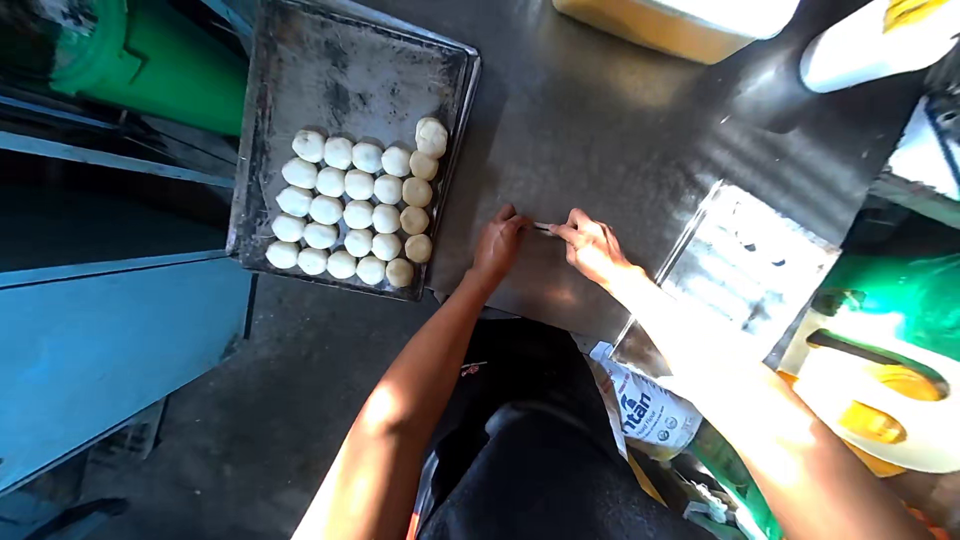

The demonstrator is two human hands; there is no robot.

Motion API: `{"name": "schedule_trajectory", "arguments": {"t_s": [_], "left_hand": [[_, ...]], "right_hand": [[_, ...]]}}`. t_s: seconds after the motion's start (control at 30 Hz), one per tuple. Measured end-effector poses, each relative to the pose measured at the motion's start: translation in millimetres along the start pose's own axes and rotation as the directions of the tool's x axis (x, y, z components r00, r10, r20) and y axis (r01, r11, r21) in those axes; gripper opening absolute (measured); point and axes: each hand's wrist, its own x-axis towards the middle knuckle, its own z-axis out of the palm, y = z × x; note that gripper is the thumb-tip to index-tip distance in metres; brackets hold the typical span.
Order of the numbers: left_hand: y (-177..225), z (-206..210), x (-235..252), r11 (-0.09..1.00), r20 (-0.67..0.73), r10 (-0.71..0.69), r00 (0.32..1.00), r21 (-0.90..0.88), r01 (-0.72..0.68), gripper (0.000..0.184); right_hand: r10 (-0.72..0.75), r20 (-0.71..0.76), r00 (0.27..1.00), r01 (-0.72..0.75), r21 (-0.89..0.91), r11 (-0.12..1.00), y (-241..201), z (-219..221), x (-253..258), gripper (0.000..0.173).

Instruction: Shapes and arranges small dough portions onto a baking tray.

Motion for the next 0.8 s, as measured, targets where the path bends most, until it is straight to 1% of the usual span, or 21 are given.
{"name": "schedule_trajectory", "arguments": {"t_s": [0.1,0.27,0.33,0.37,0.4,0.43,0.47,0.5,0.53,0.6,0.63,0.67,0.73,0.77,0.8], "left_hand": [[0.8,-0.2,-0.2,1.000,-0.014,-0.002,1.000,-0.009,0.002,0.016],[-0.5,0.2,-0.4,1.000,0.000,-0.013,1.000,-0.013,0.013,0.016],[0.7,-0.1,1.0,0.999,0.014,-0.039,0.999,-0.021,0.039,0.017],[3.7,-1.9,3.0,0.998,0.018,-0.061,0.998,-0.030,0.061,0.021],[7.0,-3.7,5.8,0.996,0.019,-0.078,0.997,-0.038,0.079,0.029],[10.4,-4.6,7.9,0.995,0.027,-0.092,0.995,-0.036,0.093,0.039],[15.1,-3.0,8.6,0.994,0.033,-0.109,0.993,-0.017,0.110,0.042],[22.3,-1.4,10.1,0.991,0.049,-0.135,0.990,0.024,0.134,0.040],[30.5,-0.7,13.0,0.985,0.066,-0.157,0.985,0.076,0.152,0.035],[49.2,-3.2,11.2,0.976,0.089,-0.166,0.982,0.159,0.151,0.026],[53.8,-4.2,8.5,0.975,0.092,-0.147,0.985,0.183,0.128,0.024],[56.4,-5.4,7.0,0.981,0.090,-0.109,0.990,0.170,0.093,0.022],[64.6,-3.8,13.5,0.998,0.120,-0.039,0.992,0.060,0.032,0.022],[75.4,-1.5,16.7,1.000,0.178,-0.025,0.984,0.016,0.022,0.024],[89.2,4.5,18.2,0.999,0.234,0.007,0.972,-0.037,0.001,0.026]], "right_hand": [[0.035,-0.003,0.999,-0.035,-0.037,0.999,16.4,-4.3,-14.2,0.034],[0.069,-0.048,0.996,-0.070,-0.029,0.997,34.9,-6.5,-39.0,0.035],[0.079,-0.098,0.992,-0.078,0.009,0.997,32.3,-10.7,-47.5,0.034],[0.088,-0.154,0.984,-0.079,0.060,0.995,27.1,-13.9,-48.2,0.033],[0.126,-0.211,0.969,-0.099,0.133,0.986,21.3,-16.1,-46.1,0.031],[0.183,-0.273,0.945,-0.126,0.215,0.969,16.3,-16.4,-42.7,0.029],[0.252,-0.331,0.909,-0.155,0.293,0.943,13.2,-14.6,-40.0,0.025],[0.318,-0.379,0.869,-0.185,0.348,0.919,13.2,-11.3,-36.9,0.024],[0.369,-0.418,0.831,-0.218,0.365,0.905,16.2,-7.1,-32.3,0.024],[0.451,-0.455,0.768,-0.311,0.351,0.883,23.3,3.9,-30.5,0.026],[0.496,-0.447,0.745,-0.360,0.356,0.862,22.3,7.7,-34.4,0.029],[0.544,-0.436,0.717,-0.400,0.382,0.833,17.1,9.0,-40.0,0.031],[0.642,-0.393,0.659,-0.423,0.512,0.748,2.2,9.4,-51.5,0.030],[0.700,-0.313,0.642,-0.414,0.627,0.660,-4.2,12.7,-58.3,0.033],[0.744,-0.220,0.631,-0.390,0.738,0.550,-8.1,15.7,-66.1,0.037]]}}
